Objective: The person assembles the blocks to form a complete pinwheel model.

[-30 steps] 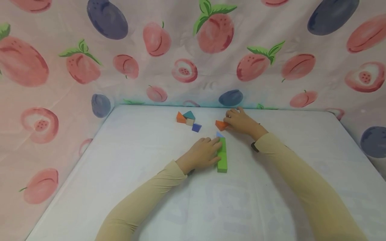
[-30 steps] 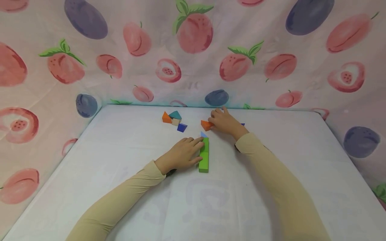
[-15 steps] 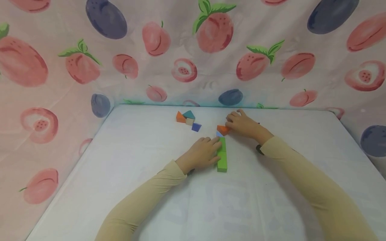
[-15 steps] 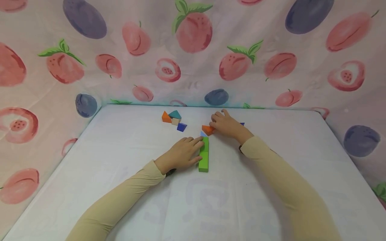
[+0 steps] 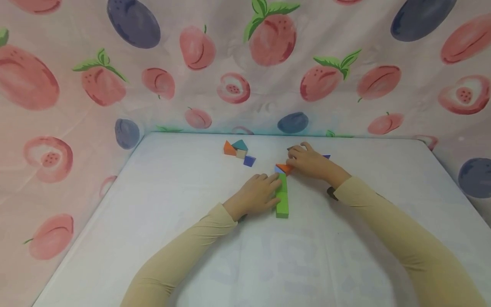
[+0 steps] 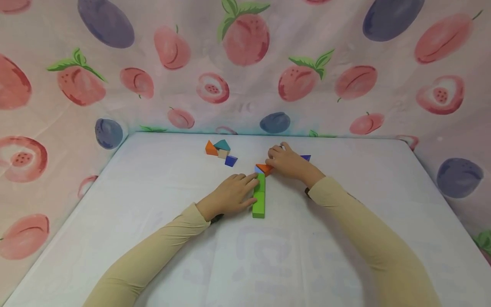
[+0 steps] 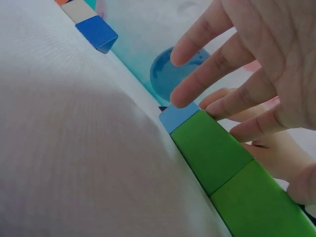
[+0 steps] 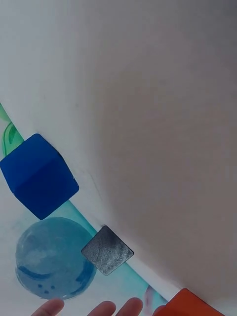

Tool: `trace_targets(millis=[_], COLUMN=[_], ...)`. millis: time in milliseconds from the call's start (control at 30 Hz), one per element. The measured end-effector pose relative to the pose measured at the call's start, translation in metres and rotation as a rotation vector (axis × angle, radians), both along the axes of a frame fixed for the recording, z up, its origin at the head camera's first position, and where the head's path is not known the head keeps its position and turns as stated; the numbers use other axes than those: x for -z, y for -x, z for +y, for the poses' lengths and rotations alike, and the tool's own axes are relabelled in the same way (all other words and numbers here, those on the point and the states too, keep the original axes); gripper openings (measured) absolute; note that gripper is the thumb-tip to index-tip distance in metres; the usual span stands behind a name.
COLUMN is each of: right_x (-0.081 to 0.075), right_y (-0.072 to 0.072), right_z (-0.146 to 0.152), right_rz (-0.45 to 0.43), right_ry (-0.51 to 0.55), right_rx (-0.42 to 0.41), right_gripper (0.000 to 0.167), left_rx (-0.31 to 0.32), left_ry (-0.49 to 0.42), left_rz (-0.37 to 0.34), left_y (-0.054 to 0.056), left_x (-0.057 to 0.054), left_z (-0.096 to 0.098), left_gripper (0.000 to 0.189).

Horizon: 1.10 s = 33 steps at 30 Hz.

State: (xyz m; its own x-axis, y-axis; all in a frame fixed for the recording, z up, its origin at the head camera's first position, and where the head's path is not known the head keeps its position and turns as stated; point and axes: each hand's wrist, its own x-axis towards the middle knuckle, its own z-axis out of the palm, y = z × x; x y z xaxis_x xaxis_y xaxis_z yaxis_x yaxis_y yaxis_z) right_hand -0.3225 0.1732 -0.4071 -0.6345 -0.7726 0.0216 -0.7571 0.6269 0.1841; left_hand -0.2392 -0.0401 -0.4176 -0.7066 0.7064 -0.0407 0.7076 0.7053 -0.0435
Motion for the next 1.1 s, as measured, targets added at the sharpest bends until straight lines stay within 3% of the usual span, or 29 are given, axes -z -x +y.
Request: trace_targets(millis=[1100], right_x=[0.0034], right_y=[-0.0012], right_z=[0.0035], right_rz=[0.048], right_ry=[0.077], right_rx=[-0.095], right_gripper=[0.018], left_rx=[-0.042], left_ry=[0.001], left_rz=[-0.043], left_y=[0.0044], left_x=[0.0017], left_z=[0.0010], left_gripper=[0.050])
